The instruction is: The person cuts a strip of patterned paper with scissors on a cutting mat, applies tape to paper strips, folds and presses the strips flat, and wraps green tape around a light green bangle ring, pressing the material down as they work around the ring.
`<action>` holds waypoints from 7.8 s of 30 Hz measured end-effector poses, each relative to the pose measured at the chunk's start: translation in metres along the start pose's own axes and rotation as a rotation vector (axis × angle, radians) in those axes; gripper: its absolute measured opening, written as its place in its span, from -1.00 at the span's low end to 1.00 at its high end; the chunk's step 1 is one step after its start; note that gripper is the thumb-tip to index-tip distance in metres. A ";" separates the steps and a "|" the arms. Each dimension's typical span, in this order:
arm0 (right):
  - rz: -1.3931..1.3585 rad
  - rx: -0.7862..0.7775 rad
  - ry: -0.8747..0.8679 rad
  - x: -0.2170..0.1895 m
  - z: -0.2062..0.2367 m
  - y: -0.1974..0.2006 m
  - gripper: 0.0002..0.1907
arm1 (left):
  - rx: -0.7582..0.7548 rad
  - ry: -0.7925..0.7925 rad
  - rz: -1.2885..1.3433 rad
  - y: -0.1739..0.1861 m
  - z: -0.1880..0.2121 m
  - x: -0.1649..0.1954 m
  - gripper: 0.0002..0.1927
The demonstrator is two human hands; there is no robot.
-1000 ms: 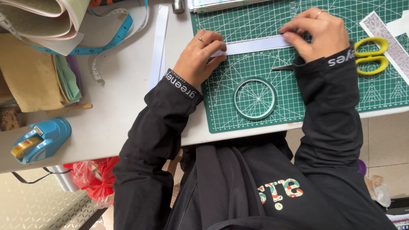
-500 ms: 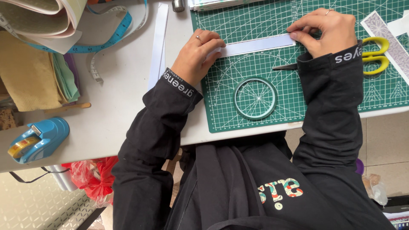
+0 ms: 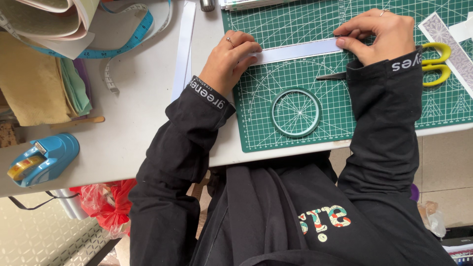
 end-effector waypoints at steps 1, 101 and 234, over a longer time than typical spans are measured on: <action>-0.001 -0.001 0.000 0.003 0.001 -0.001 -0.86 | -0.010 0.016 0.026 0.002 0.000 -0.001 -0.74; -0.493 -0.126 0.314 -0.053 -0.013 0.006 -0.87 | 0.079 -0.057 0.434 -0.008 0.007 0.052 -0.60; -0.816 -0.246 0.250 -0.069 -0.014 -0.026 -0.76 | -0.201 -0.137 0.491 -0.017 0.012 0.061 -0.79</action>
Point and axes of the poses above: each hand's wrist, its own z-axis away from the middle knuckle, its own y-axis out of the back of the hand, x = y × z, the point moved 4 cm from there along -z, towards the middle knuckle, and after that the axes turned 3 degrees about y, right-handed, at the moved point
